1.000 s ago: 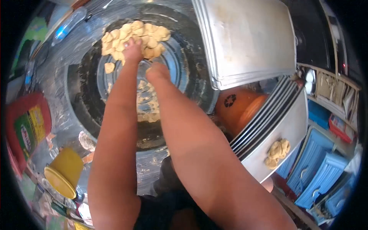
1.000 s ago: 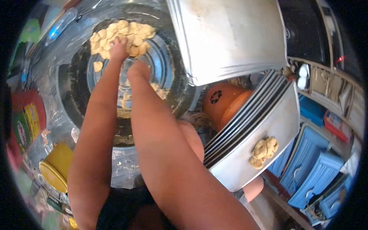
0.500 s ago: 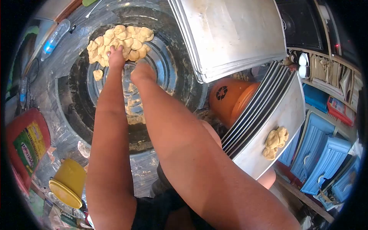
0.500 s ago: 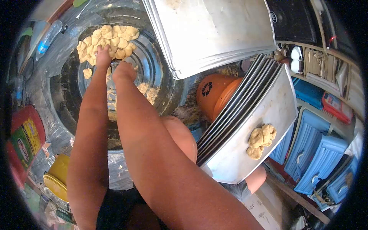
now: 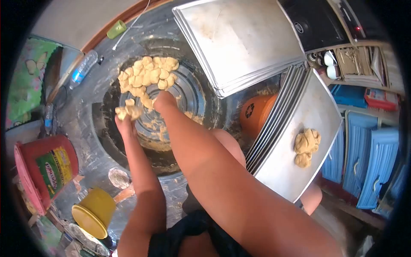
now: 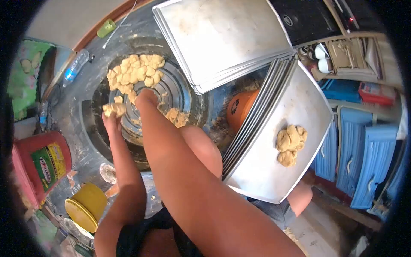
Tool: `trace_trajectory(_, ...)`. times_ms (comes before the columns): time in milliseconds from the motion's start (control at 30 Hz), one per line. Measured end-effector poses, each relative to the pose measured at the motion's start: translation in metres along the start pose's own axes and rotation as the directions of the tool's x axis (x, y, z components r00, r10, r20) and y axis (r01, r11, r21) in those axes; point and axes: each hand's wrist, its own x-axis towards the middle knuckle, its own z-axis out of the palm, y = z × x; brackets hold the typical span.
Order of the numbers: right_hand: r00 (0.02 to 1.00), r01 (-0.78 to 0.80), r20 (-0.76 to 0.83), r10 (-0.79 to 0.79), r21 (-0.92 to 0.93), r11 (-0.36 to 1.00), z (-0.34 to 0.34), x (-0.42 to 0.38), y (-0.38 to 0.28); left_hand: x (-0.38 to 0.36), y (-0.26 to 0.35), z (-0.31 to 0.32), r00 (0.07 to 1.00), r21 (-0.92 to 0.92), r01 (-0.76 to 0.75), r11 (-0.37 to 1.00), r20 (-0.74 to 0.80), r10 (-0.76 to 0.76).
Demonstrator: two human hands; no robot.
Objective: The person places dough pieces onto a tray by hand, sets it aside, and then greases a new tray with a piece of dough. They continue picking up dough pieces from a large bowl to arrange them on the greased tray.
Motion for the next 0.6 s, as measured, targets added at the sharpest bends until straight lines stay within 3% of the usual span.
trace_trajectory(33, 1.0, 0.013, -0.02, -0.013, 0.015, 1.0, -0.008, -0.008, -0.007, -0.023, 0.016, -0.002, 0.999, -0.042, -0.03, 0.999, 0.013, 0.03)
trace_trajectory(100, 0.959, -0.158, 0.28, 0.048, 0.385, 0.909, -0.028, -0.026, -0.019, -0.064, 0.045, 0.006, 0.996, -0.098, -0.077, 0.992, 0.04, 0.081)
trace_trajectory(133, 0.966, -0.134, 0.257, 0.03, 0.395, 0.909, -0.034, -0.034, -0.025, -0.083, 0.059, 0.013, 0.991, -0.139, -0.119, 0.983, 0.037, 0.126)
trace_trajectory(200, 0.927, -0.053, 0.296, -0.229, 0.709, 0.703, -0.042, -0.05, -0.038, -0.113, 0.09, 0.034, 0.981, -0.197, -0.17, 0.966, 0.056, 0.184)
trace_trajectory(233, 0.936, -0.031, 0.266, -0.229, 0.712, 0.701, -0.047, -0.062, -0.044, -0.129, 0.104, 0.047, 0.959, -0.19, -0.239, 0.952, 0.107, 0.262)
trace_trajectory(267, 0.949, 0.067, 0.138, -0.285, 0.792, 0.607, -0.051, -0.075, -0.05, -0.149, 0.116, 0.061, 0.93, -0.188, -0.301, 0.935, 0.16, 0.332)
trace_trajectory(300, 0.943, 0.174, 0.004, -0.333, 0.847, 0.502, -0.061, -0.09, -0.055, -0.168, 0.13, 0.076, 0.919, -0.191, -0.309, 0.932, 0.192, 0.344)
trace_trajectory(333, 0.942, 0.195, -0.019, -0.336, 0.844, 0.499, -0.08, -0.11, -0.054, -0.184, 0.141, 0.088, 0.913, -0.207, -0.312, 0.927, 0.206, 0.353)
trace_trajectory(400, 0.893, 0.246, -0.167, -0.417, 0.959, 0.141, -0.12, -0.153, -0.034, -0.218, 0.158, 0.107, 0.845, -0.135, -0.419, 0.898, 0.303, 0.44)
trace_trajectory(467, 0.875, 0.172, -0.171, -0.452, 0.984, -0.04, -0.167, -0.2, 0.003, -0.266, 0.167, 0.129, 0.801, -0.061, -0.451, 0.891, 0.413, 0.433)
trace_trajectory(533, 0.872, 0.211, -0.227, -0.433, 0.974, -0.085, -0.208, -0.252, 0.045, -0.303, 0.154, 0.149, 0.621, -0.021, -0.617, 0.787, 0.602, 0.503)
trace_trajectory(600, 0.869, 0.362, -0.372, -0.325, 0.927, -0.094, -0.229, -0.278, 0.101, -0.355, 0.144, 0.169, 0.371, -0.081, -0.81, 0.581, 0.696, 0.615)
